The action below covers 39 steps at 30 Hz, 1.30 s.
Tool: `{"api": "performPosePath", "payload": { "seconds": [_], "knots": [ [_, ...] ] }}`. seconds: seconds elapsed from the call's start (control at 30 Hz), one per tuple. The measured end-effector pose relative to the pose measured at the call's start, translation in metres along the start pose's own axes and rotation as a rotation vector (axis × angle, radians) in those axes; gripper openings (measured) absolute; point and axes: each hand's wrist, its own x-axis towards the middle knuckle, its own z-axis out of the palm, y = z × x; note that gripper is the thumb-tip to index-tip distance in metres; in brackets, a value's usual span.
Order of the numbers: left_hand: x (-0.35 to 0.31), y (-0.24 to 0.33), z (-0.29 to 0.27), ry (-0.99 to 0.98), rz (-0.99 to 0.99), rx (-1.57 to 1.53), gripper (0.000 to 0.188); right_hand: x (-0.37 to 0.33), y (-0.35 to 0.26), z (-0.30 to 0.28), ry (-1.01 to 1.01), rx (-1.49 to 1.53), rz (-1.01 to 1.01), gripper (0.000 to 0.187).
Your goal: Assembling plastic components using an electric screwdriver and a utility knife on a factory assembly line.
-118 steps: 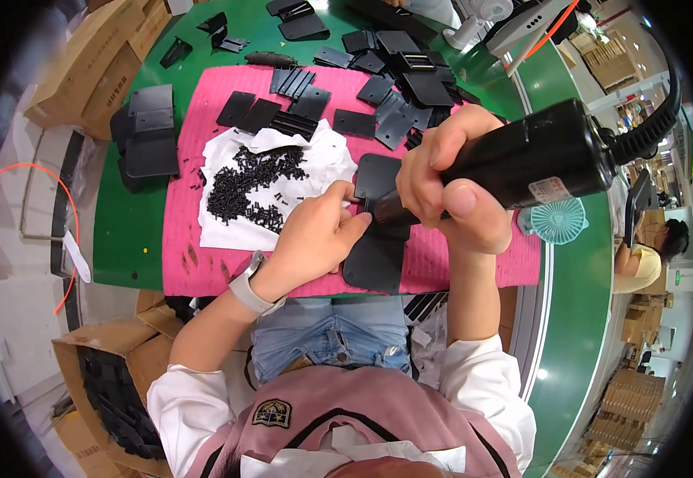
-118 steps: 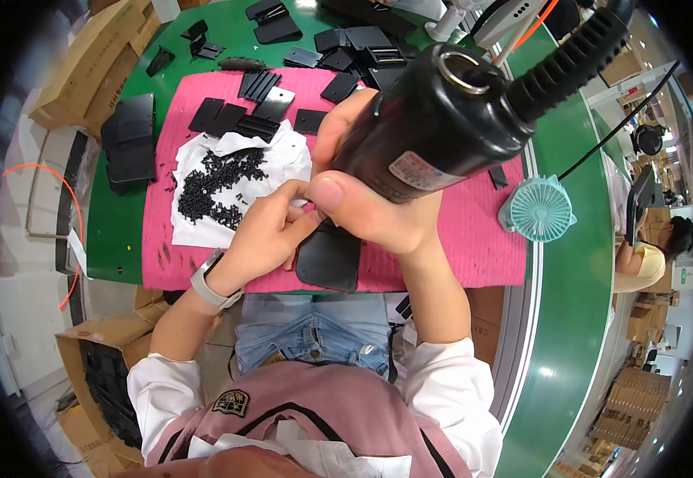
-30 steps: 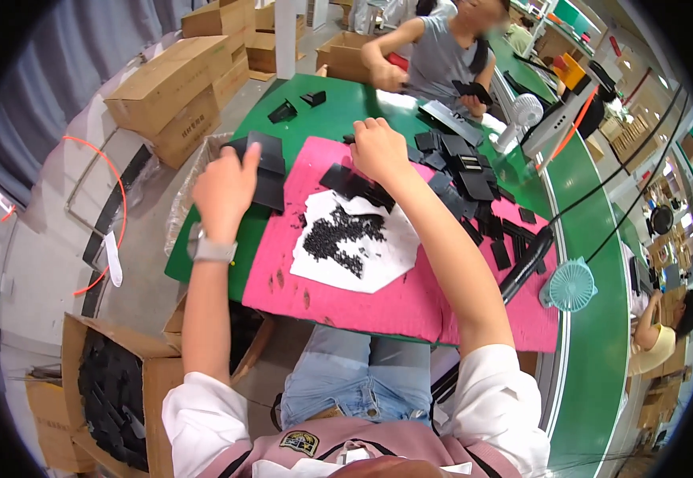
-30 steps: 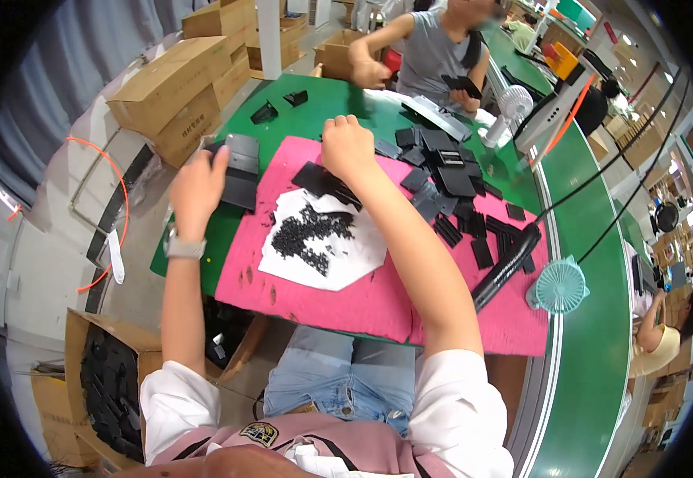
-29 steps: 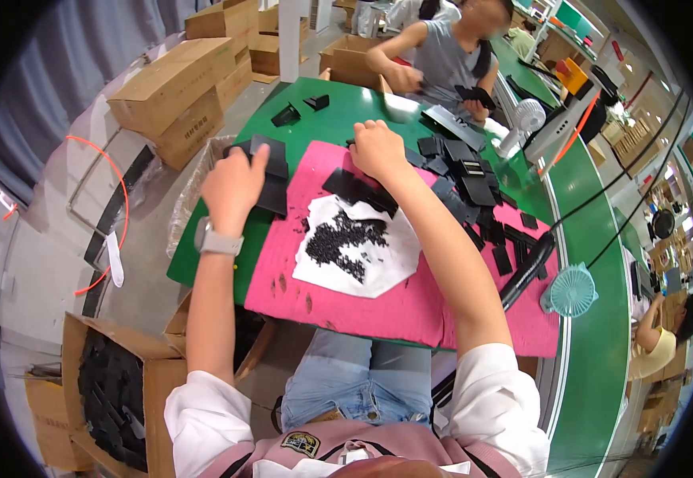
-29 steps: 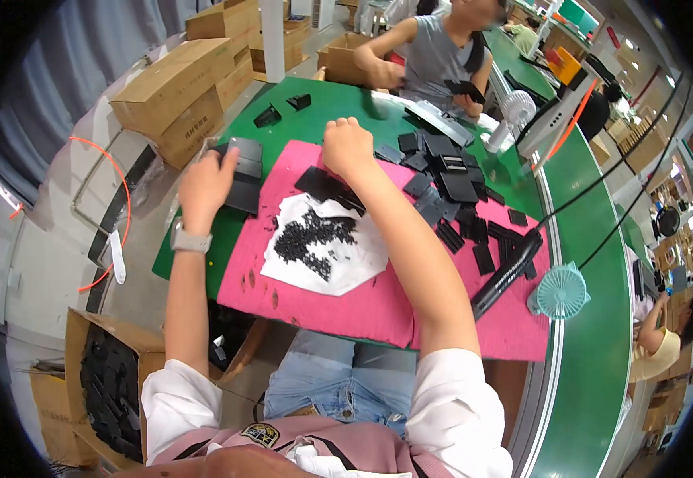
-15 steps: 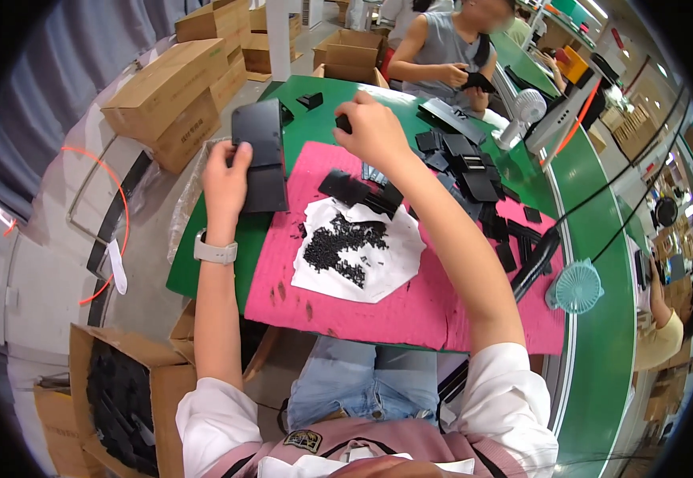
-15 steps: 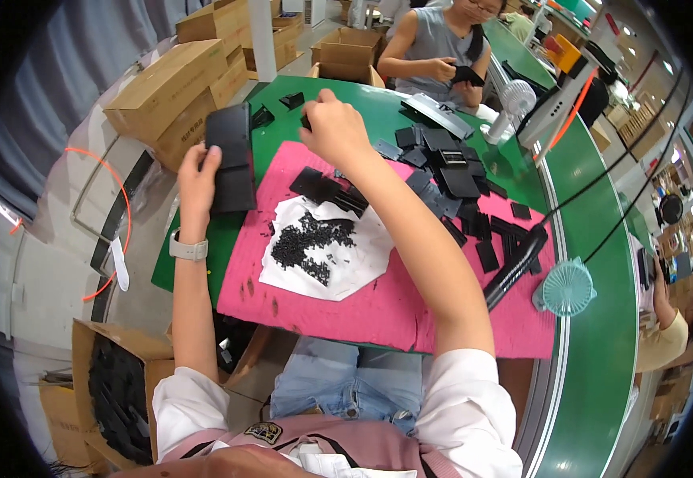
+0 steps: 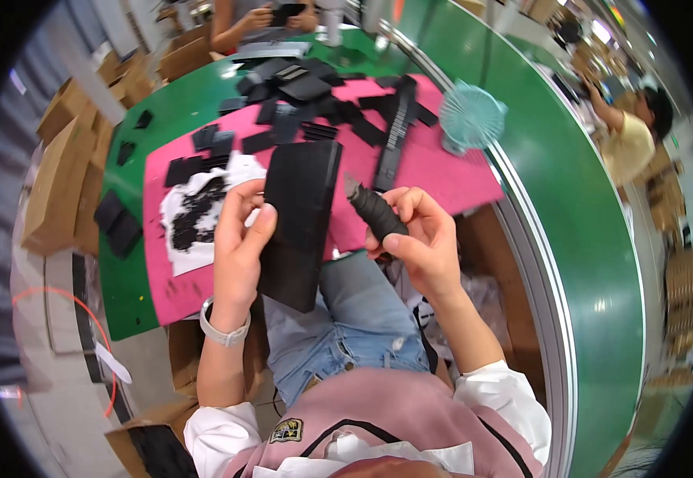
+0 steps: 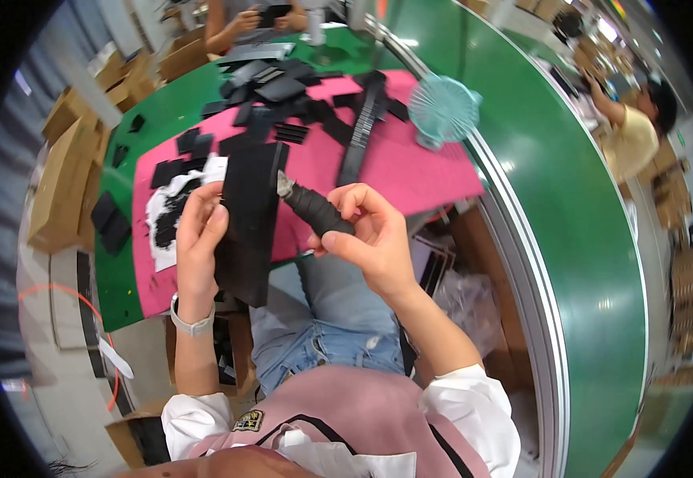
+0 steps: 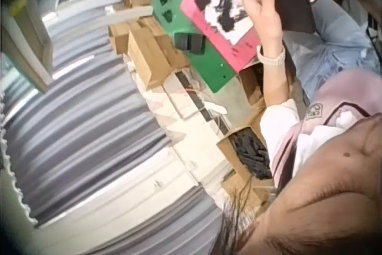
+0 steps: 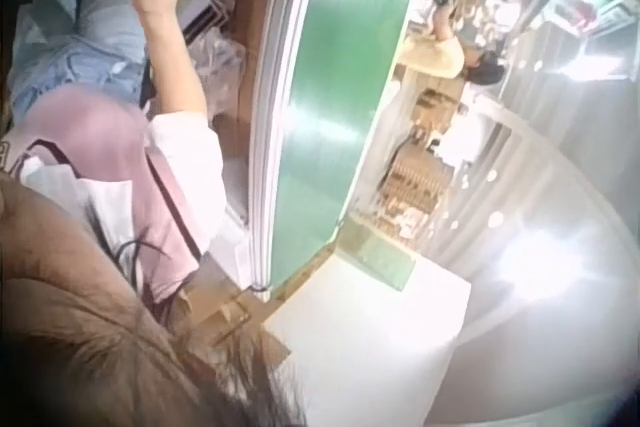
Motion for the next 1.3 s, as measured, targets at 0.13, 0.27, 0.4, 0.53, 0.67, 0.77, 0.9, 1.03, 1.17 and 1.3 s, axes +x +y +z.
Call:
{"api": "performPosePath", "payload": {
  "seconds": [0.13, 0.27, 0.4, 0.53, 0.67, 0.77, 0.9, 1.03, 1.17, 1.3],
  "knots": [
    [-0.003, -0.004, 0.074, -0.165, 0.013, 0.152, 0.038, -0.045, -0.011, -0.035, 0.167, 0.019, -0.009, 0.04],
    [0.001, -0.026, 0.121, -0.237, 0.018, 0.235, 0.039, -0.084, -0.01, -0.07, 0.323, 0.038, 0.019, 0.052],
    [0.01, -0.036, 0.164, -0.286, 0.072, 0.345, 0.039, -0.107, 0.008, -0.103, 0.414, 0.325, 0.005, 0.034],
    [0.022, -0.053, 0.194, -0.231, 0.319, 0.674, 0.031, -0.112, 0.04, -0.123, 0.454, 0.373, 0.002, 0.019],
    [0.021, -0.043, 0.211, -0.242, 0.289, 1.05, 0.019, -0.098, 0.064, -0.133, 0.473, 0.174, 0.038, 0.021],
    [0.034, -0.043, 0.219, -0.238, 0.84, 1.367, 0.019, -0.09, 0.081, -0.142, 0.459, -0.084, -0.054, 0.026],
    [0.054, -0.048, 0.22, -0.436, 0.729, 1.248, 0.015, -0.086, 0.085, -0.153, 0.265, -0.231, -0.253, 0.032],
    [0.059, -0.049, 0.231, -0.437, 0.629, 1.351, 0.019, -0.083, 0.082, -0.151, 0.24, -0.29, -0.322, 0.032],
    [0.066, -0.063, 0.226, -0.487, 0.543, 1.071, 0.038, -0.083, 0.089, -0.153, 0.229, -0.329, -0.33, 0.03],
    [0.066, -0.063, 0.227, -0.511, 0.489, 1.083, 0.042, -0.079, 0.087, -0.156, 0.234, -0.337, -0.313, 0.029]
  ]
}}
